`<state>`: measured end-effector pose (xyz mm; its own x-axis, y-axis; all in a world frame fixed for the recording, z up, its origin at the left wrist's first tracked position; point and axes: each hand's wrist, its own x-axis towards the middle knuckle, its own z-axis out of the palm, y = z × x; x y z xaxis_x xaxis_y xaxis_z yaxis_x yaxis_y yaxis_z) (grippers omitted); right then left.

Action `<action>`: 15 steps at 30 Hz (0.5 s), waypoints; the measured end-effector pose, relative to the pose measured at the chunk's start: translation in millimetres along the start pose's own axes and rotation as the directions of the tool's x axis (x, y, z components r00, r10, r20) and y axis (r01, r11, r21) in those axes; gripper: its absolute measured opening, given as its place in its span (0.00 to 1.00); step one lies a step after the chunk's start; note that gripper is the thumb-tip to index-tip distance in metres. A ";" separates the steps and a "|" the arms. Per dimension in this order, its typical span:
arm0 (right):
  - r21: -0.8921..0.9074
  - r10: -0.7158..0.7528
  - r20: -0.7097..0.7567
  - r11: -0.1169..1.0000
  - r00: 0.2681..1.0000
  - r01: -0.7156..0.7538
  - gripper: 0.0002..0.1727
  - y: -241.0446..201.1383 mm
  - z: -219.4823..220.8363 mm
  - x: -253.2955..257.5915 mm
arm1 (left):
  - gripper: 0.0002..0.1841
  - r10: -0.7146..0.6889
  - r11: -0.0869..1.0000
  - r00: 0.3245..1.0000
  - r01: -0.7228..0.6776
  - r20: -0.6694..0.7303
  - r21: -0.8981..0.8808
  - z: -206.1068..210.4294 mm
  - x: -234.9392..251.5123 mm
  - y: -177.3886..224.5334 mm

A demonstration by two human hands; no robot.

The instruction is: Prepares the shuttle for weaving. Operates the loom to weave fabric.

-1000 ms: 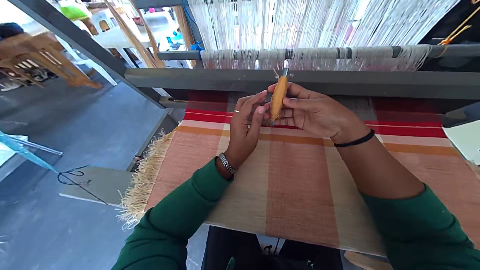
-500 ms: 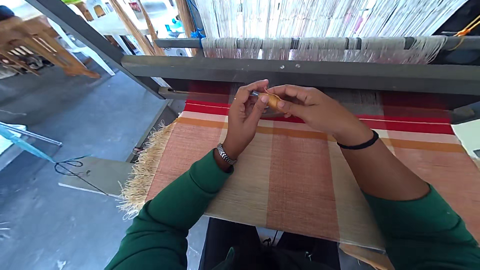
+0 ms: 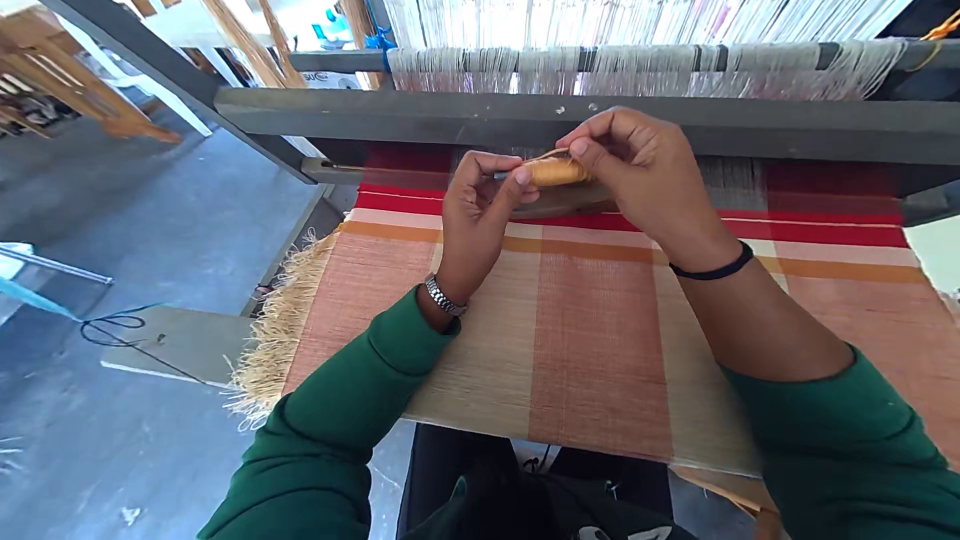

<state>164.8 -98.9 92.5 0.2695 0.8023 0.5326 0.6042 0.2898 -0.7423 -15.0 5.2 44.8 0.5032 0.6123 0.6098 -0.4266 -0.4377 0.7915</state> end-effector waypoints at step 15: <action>-0.112 0.160 -0.018 0.981 0.987 -0.161 0.12 -6.3 1.9 -2.8 | 0.09 -0.135 0.974 0.976 0.098 0.174 0.206 7.8 -22.8 4.5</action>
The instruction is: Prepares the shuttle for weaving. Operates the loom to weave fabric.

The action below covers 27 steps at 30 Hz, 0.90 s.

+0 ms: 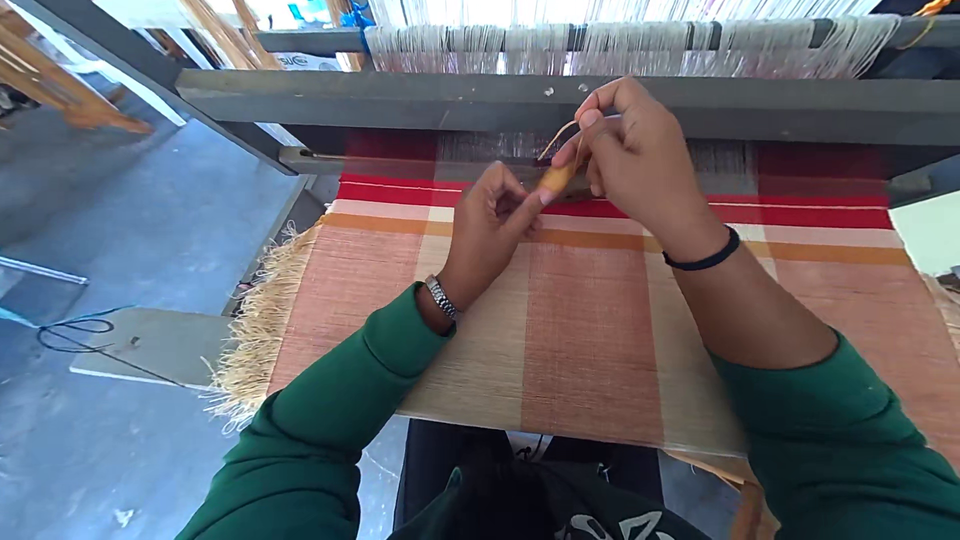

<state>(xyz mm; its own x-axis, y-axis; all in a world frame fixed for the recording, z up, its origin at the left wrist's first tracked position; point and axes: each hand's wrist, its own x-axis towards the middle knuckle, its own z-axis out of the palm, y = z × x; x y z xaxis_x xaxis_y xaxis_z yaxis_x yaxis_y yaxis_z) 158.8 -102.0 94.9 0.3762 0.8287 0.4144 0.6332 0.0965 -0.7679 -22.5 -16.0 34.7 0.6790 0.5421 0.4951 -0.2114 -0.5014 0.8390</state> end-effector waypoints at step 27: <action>-0.264 -0.221 0.193 0.927 0.956 0.268 0.14 59.9 37.2 5.7 | 0.43 -0.374 0.722 0.909 0.161 0.184 0.673 -58.6 -6.3 22.9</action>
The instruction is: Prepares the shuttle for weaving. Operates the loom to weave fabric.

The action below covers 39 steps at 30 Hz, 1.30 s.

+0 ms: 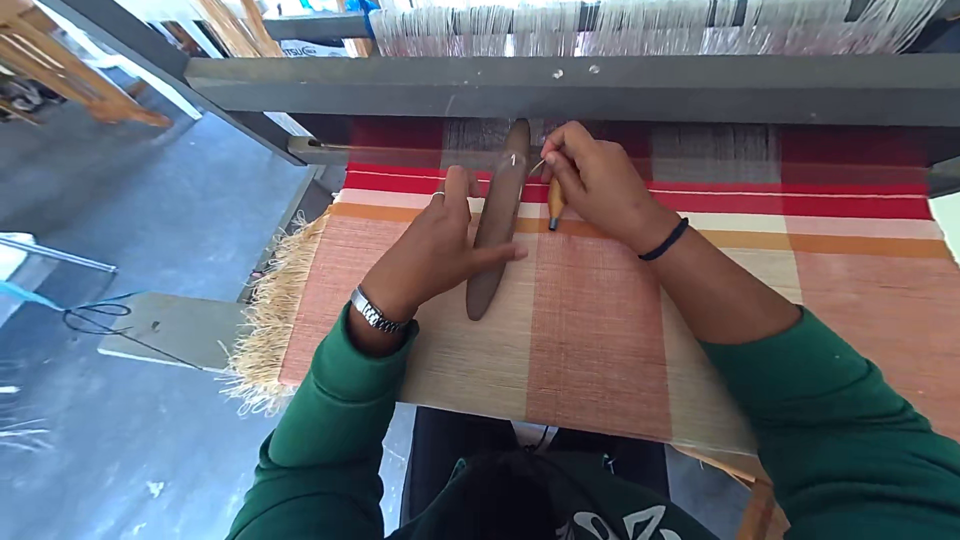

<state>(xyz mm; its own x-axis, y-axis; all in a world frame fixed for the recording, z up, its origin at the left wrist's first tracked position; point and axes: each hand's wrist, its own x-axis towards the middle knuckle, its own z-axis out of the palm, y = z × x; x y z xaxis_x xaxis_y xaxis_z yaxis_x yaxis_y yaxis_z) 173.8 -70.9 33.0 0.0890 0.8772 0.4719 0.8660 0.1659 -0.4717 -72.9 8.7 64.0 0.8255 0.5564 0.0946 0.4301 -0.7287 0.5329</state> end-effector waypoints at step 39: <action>0.485 0.102 0.235 0.849 0.967 -0.207 0.08 -54.4 -17.0 -1.2 | 0.12 0.373 0.924 0.843 -0.298 -0.388 0.241 16.4 19.2 -4.0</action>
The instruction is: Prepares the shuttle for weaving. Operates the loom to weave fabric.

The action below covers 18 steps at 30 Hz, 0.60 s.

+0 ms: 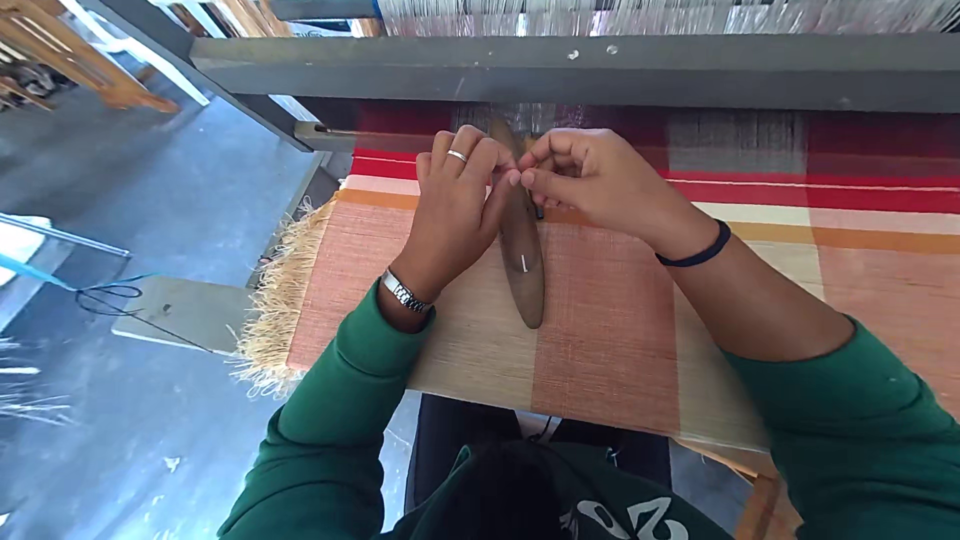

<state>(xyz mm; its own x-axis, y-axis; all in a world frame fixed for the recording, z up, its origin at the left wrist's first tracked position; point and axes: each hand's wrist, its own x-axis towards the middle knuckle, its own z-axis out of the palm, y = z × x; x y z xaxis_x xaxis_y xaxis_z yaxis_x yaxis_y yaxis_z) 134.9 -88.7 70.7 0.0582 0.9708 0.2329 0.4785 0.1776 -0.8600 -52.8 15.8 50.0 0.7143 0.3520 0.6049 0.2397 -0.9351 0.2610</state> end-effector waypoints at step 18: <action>-0.035 -0.073 -0.038 0.997 0.997 0.071 0.06 -0.1 -6.2 -0.7 | 0.09 -0.010 0.969 0.996 -0.013 -0.091 -0.247 -6.2 0.6 -5.8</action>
<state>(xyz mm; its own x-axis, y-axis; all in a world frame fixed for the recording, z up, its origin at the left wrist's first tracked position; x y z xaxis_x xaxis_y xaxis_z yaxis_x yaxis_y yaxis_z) 140.3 -90.4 73.5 0.0562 0.9486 0.3116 0.5115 0.2406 -0.8249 -57.8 21.6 53.5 0.6495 0.3634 0.6679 0.0610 -0.9005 0.4306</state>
